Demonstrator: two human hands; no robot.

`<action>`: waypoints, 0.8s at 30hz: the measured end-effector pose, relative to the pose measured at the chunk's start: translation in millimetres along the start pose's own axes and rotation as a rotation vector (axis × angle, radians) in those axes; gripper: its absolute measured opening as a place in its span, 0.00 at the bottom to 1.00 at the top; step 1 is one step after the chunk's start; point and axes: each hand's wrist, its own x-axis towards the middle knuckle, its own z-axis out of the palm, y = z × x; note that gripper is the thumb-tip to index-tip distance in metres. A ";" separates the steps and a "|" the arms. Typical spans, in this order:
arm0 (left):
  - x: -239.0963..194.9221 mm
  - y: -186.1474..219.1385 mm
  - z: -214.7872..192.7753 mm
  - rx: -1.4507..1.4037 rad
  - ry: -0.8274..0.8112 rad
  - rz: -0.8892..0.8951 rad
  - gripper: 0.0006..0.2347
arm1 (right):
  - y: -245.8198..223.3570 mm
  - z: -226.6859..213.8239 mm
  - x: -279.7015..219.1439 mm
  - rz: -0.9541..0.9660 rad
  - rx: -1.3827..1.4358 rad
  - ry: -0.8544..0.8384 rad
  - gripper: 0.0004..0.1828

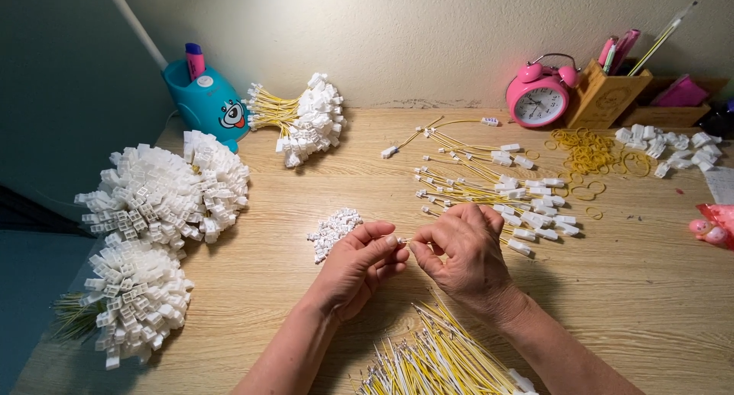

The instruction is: The person assembles small white plastic connectors onto yellow wires by hand. They repeatedly pick up a connector and a wire, insert the wire into the connector, and place the finished assembly on the table.

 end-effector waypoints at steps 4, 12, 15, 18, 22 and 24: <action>-1.0 -1.7 2.3 0.011 -0.003 0.008 0.11 | 0.5 1.7 -1.0 -0.025 -0.013 0.010 0.07; 0.7 -7.7 -1.0 -0.008 0.002 0.020 0.10 | -2.8 2.2 -1.5 -0.031 -0.011 0.009 0.07; 0.0 -3.8 0.5 -0.012 0.008 0.027 0.10 | -4.8 1.6 -1.1 -0.019 0.003 0.003 0.07; -0.5 -0.1 1.0 -0.005 0.010 0.040 0.10 | -3.5 3.2 -1.6 -0.024 -0.006 0.010 0.06; -1.7 -0.5 3.0 -0.004 0.014 0.041 0.11 | -4.0 2.4 -2.2 -0.035 -0.045 0.024 0.05; -2.5 -1.0 4.8 -0.001 0.015 0.037 0.10 | -4.0 2.3 -1.9 -0.037 -0.043 0.026 0.05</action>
